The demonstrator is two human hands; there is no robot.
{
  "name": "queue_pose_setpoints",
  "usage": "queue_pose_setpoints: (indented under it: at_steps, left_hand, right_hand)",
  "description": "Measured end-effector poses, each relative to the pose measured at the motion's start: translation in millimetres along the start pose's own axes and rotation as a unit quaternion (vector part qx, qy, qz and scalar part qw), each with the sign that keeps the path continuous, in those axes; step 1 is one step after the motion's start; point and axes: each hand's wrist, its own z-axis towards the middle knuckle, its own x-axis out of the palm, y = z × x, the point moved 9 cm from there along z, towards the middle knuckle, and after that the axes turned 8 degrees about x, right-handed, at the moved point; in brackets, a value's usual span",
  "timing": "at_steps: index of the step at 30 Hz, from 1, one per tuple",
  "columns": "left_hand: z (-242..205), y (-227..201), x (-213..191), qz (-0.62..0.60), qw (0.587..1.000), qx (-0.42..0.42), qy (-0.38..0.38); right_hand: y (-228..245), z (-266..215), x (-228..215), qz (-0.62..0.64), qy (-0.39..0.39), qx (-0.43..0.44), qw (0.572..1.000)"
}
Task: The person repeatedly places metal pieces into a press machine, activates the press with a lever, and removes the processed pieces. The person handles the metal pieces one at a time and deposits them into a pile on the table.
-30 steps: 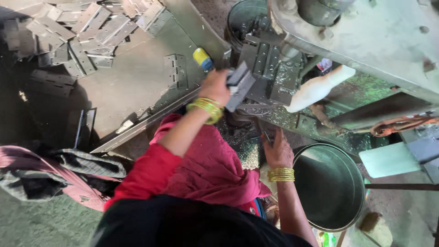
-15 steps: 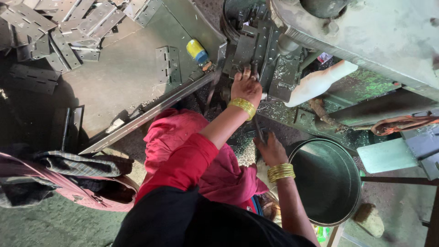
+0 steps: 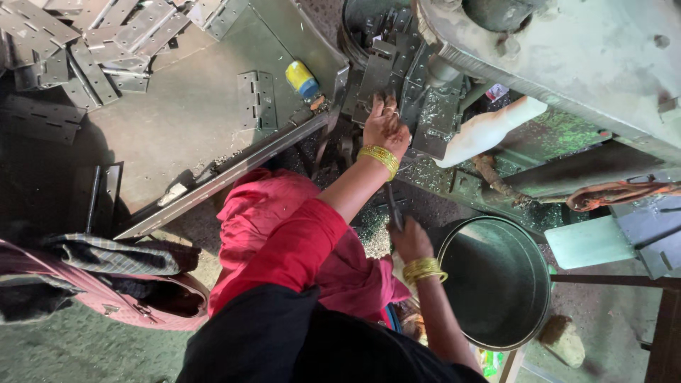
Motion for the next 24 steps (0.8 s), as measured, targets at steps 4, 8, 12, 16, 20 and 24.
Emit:
queue_pose_setpoints:
  at_steps: [4,8,12,16,20,24]
  left_hand:
    - [6,4,15,0.071,0.997,-0.023,0.026]
    - [-7,47,-11,0.354,0.902,-0.237,0.063]
    - [5,9,-15,-0.008,1.0,0.007,0.011]
    - [-3,4,-34,-0.022,0.998,0.025,0.05]
    - [-5,11,-36,-0.011,0.994,0.046,0.095]
    - [24,22,-42,0.003,1.0,-0.008,0.006]
  right_hand:
    - [7,-10,12,0.044,-0.037,-0.007,0.998]
    - [9,1,2,0.001,0.02,0.007,1.0]
    - [10,-7,-8,-0.012,-0.012,-0.03,0.999]
    - [11,-12,14,0.055,-0.012,0.007,0.998]
    - [15,-8,7,0.043,0.043,-0.005,0.998]
    - [10,-8,-12,-0.002,-0.006,-0.021,1.0]
